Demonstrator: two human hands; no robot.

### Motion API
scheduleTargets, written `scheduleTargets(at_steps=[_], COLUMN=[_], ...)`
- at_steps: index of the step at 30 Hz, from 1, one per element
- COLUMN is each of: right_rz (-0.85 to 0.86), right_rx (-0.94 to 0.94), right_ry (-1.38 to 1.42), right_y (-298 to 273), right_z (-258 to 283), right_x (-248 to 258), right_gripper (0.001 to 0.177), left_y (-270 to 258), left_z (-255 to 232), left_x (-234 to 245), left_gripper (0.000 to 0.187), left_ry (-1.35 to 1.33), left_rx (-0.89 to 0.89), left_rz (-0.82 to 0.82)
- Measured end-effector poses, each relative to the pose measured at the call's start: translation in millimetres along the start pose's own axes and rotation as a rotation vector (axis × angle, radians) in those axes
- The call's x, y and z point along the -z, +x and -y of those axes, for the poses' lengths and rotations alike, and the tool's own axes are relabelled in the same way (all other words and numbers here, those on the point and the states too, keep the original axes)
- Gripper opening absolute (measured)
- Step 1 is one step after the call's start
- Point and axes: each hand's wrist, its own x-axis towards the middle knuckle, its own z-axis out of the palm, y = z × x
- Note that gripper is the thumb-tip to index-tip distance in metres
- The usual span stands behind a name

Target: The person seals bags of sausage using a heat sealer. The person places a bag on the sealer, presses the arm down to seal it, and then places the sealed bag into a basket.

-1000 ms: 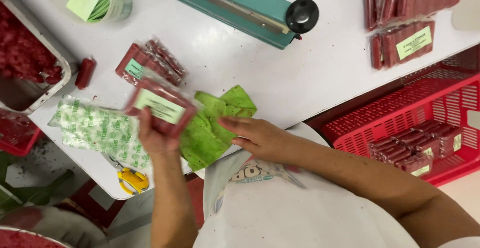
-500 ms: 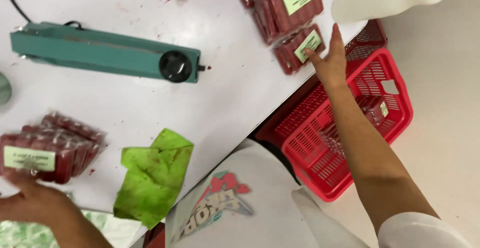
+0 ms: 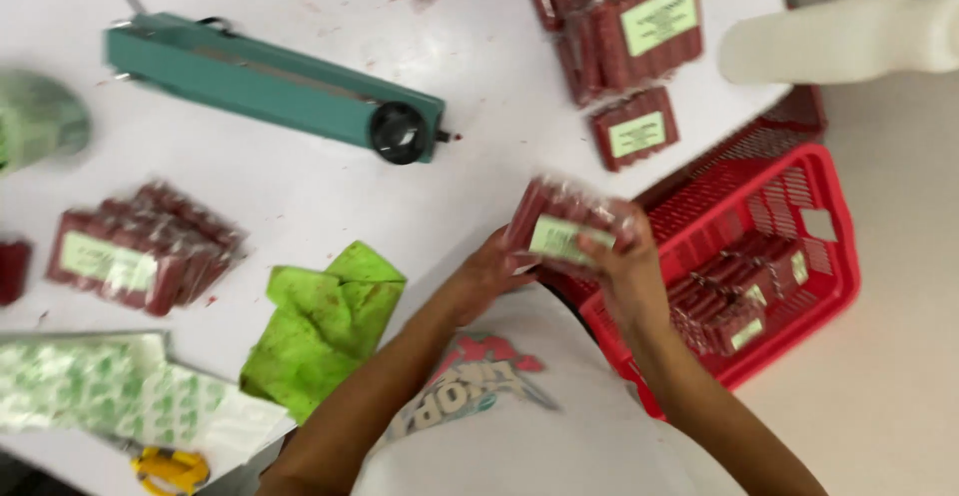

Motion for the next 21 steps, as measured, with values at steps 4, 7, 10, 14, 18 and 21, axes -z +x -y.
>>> scheduleTargets(at_steps=[4, 7, 10, 14, 18, 21], right_rz=[0.355, 0.596, 0.615, 0.725, 0.723, 0.861], right_rx=[0.190, 0.496, 0.904, 1.437, 1.619, 1.231], right_ry=[0.098, 0.123, -0.031, -0.893, -1.354, -1.555], right_y=[-12.3, -5.4, 14.8, 30.3, 35.4, -23.0], right_z=[-9.6, 33.7, 63.5, 50.0, 39.7, 95.7], right_x=[-15.1, -49.0, -96.3, -186.9, -228.9, -261.9], right_gripper=[0.059, 0.049, 0.035, 0.028, 0.020, 0.033], left_y=[-34.1, -66.8, -89.6, -106.8, -85.8, -100.7], left_z=[-85.5, -148.0, -125.2, -155.2, -157.6, -241.5], left_x=[-54.3, -50.6, 35.9, 58.4, 100.1, -3.7], left_gripper=[0.074, 0.040, 0.040, 0.038, 0.041, 0.023], left_ry=[-0.389, -0.212, -0.133, 0.144, 0.055, -0.017], left_rx=[-0.262, -0.393, -0.458, -0.288, -0.284, -0.412], left_rz=[0.138, -0.035, -0.314, -0.433, -0.382, -0.365])
